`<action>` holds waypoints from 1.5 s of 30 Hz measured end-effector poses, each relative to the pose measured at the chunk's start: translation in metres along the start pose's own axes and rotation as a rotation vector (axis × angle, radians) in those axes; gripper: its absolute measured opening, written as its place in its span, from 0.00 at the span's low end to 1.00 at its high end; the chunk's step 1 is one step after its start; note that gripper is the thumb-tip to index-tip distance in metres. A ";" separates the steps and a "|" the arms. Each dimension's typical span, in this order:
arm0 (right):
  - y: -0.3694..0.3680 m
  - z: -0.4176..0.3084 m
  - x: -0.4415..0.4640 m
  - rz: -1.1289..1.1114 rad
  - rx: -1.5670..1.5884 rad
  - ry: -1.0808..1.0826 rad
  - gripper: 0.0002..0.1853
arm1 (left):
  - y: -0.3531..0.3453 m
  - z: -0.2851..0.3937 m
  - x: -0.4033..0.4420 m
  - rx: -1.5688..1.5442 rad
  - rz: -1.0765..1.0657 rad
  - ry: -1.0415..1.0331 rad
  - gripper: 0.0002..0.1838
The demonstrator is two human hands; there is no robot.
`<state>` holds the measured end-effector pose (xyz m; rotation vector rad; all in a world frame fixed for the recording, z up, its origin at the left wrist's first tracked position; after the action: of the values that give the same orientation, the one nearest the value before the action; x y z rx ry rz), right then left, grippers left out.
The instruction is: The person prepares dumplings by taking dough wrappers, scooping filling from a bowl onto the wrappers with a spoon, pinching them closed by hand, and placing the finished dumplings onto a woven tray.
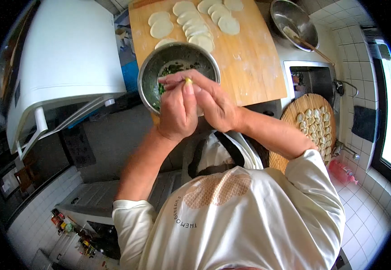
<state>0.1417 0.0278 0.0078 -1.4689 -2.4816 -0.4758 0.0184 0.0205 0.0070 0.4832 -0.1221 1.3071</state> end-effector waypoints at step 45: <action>0.001 0.016 0.032 -0.058 -0.522 0.040 0.17 | 0.043 -0.032 -0.010 -0.992 0.023 0.677 0.46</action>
<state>0.1273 0.0605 0.0039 -1.5283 -2.4853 -1.2245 -0.0309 0.0322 -0.0136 -0.8008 -0.1873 1.2022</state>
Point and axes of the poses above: each hand's wrist, its own x-axis towards the middle knuckle, its own y-axis out of the back of the hand, z = x × y, the point moved 1 cm from there along x, towards the middle knuckle, and after that the axes turned 12 degrees about -x, right-handed, at the moved point
